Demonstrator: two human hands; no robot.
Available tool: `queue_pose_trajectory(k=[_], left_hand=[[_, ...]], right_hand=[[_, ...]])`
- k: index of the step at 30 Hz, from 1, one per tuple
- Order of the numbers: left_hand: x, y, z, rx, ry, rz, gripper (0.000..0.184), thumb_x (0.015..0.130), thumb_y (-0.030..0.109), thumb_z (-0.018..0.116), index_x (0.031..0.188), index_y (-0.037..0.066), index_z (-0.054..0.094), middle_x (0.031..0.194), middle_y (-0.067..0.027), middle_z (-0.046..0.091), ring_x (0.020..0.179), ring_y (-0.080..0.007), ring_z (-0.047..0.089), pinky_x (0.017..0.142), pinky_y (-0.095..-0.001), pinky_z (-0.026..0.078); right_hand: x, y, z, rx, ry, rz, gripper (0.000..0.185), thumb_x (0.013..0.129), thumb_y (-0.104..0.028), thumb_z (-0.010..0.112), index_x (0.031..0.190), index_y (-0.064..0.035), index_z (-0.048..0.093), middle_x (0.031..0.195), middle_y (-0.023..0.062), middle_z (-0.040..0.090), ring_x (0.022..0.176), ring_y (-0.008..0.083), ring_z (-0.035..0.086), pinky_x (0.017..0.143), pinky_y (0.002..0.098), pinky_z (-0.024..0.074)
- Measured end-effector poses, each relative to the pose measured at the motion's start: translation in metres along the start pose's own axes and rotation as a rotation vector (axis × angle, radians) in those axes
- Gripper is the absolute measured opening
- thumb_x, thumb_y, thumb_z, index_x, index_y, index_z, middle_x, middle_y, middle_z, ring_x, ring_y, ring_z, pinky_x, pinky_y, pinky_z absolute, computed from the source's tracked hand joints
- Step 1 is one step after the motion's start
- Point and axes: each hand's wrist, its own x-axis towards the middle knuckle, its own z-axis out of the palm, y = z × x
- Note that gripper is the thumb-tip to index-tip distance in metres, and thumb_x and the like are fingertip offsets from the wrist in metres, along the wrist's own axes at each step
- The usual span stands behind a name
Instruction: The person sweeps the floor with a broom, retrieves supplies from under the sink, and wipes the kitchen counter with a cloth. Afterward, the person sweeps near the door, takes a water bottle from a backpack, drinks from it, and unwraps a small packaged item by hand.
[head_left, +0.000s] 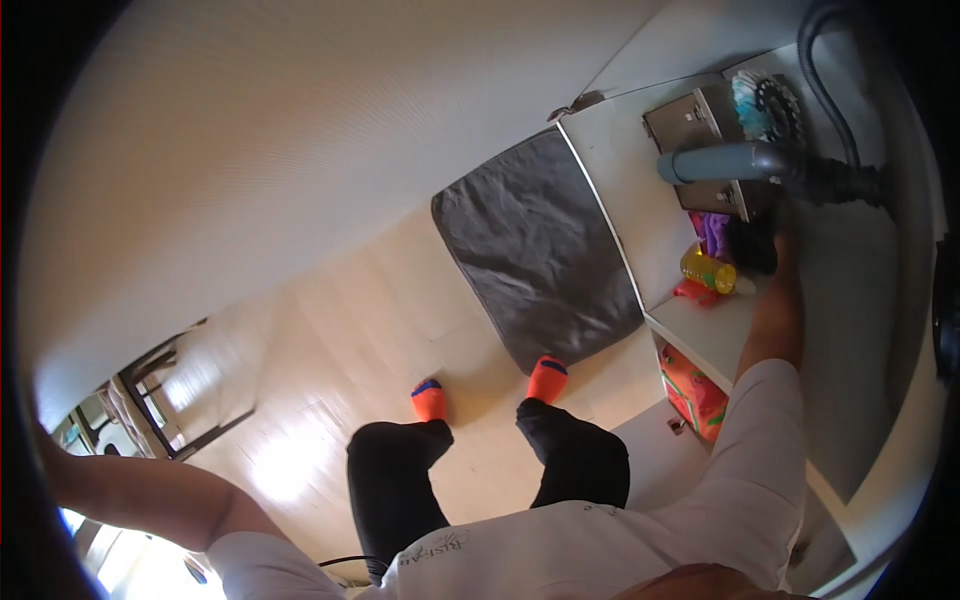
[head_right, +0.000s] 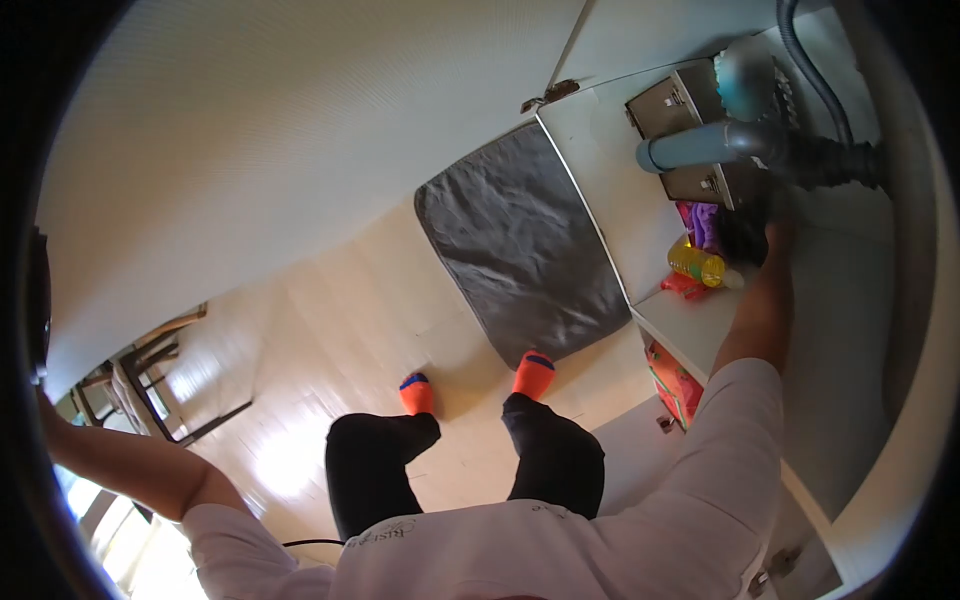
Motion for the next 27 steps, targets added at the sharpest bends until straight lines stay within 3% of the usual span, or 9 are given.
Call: queue_pose_trajectory(k=[1,7,13,20,22,23,24,25,27], left_hand=[[0.0,-0.004,0.002,-0.005,0.012,0.019,0.057,0.092,0.055,0.039,0.111,0.006,0.063,0.105,-0.0177,0.065,0.097,-0.0327,0.062,0.083,-0.0462,0.047],[0.003,-0.01,0.018,0.002,0.052,0.139,0.054,0.092,0.051,0.042,0.113,0.005,0.061,0.106,-0.0178,0.064,0.095,-0.0315,0.062,0.081,-0.0456,0.048],[0.014,-0.02,0.027,0.011,0.065,0.227,0.051,0.092,0.047,0.044,0.115,0.005,0.059,0.107,-0.0179,0.063,0.093,-0.0303,0.062,0.079,-0.0449,0.049],[0.029,-0.001,0.028,-0.044,0.136,0.329,0.048,0.092,0.043,0.047,0.118,0.004,0.058,0.108,-0.0181,0.061,0.09,-0.0289,0.062,0.076,-0.0442,0.05],[0.031,0.005,0.027,0.018,0.243,0.406,0.047,0.092,0.042,0.048,0.118,0.004,0.057,0.109,-0.0181,0.061,0.09,-0.0285,0.062,0.075,-0.044,0.051],[0.048,-0.04,0.042,0.399,0.251,0.581,0.043,0.09,0.039,0.051,0.117,0.006,0.059,0.109,-0.0163,0.063,0.087,-0.0282,0.064,0.076,-0.0437,0.05],[0.024,-0.014,0.036,0.344,0.183,0.481,0.041,0.089,0.042,0.052,0.114,0.01,0.062,0.105,-0.0134,0.065,0.085,-0.0267,0.065,0.073,-0.0419,0.051],[0.016,0.013,0.025,0.148,0.01,0.218,0.039,0.089,0.044,0.053,0.111,0.014,0.065,0.101,-0.0105,0.067,0.083,-0.0252,0.065,0.07,-0.0401,0.051],[-0.005,0.056,0.005,-0.024,-0.27,-0.142,0.035,0.089,0.049,0.055,0.106,0.022,0.071,0.094,-0.0047,0.07,0.079,-0.0221,0.067,0.064,-0.0364,0.052]], right_hand=[[-0.001,0.005,0.007,-0.005,0.034,-0.058,0.048,0.083,-0.017,0.052,0.13,-0.0081,0.049,0.12,0.0204,0.057,0.108,0.0395,0.055,0.09,0.0465,0.046],[-0.003,-0.003,0.004,-0.132,-0.348,0.099,0.045,0.083,-0.017,0.053,0.127,-0.0079,0.052,0.118,0.0195,0.058,0.107,0.0389,0.055,0.089,0.0461,0.0466],[-0.001,-0.001,-0.011,-0.234,-0.571,0.139,0.042,0.082,-0.017,0.053,0.124,-0.0076,0.055,0.116,0.0185,0.059,0.106,0.0382,0.056,0.088,0.0456,0.0473],[0.008,-0.002,-0.069,-0.394,-0.741,0.199,0.039,0.082,-0.018,0.054,0.119,-0.0073,0.058,0.113,0.0174,0.061,0.105,0.0375,0.057,0.087,0.045,0.048],[0.014,-0.02,-0.109,-0.377,-0.584,0.378,0.038,0.082,-0.018,0.054,0.118,-0.0072,0.059,0.112,0.0171,0.061,0.104,0.0372,0.057,0.087,0.0449,0.0482],[0.016,-0.036,-0.131,-0.326,-0.423,0.502,0.034,0.084,-0.02,0.053,0.114,-0.0071,0.061,0.11,0.0158,0.062,0.101,0.0361,0.058,0.086,0.0449,0.0477],[0.018,-0.053,-0.155,-0.258,-0.244,0.607,0.03,0.086,-0.022,0.051,0.109,-0.0069,0.063,0.107,0.0146,0.064,0.098,0.0349,0.06,0.086,0.0449,0.0471],[0.02,-0.076,-0.18,-0.197,-0.07,0.714,0.028,0.088,-0.024,0.049,0.105,-0.0067,0.065,0.104,0.0133,0.065,0.095,0.0337,0.061,0.085,0.0449,0.0466],[0.029,-0.115,-0.233,-0.12,0.087,0.825,0.03,0.086,-0.027,0.053,0.105,-0.0065,0.065,0.105,0.0139,0.065,0.094,0.0339,0.061,0.083,0.044,0.0476]])
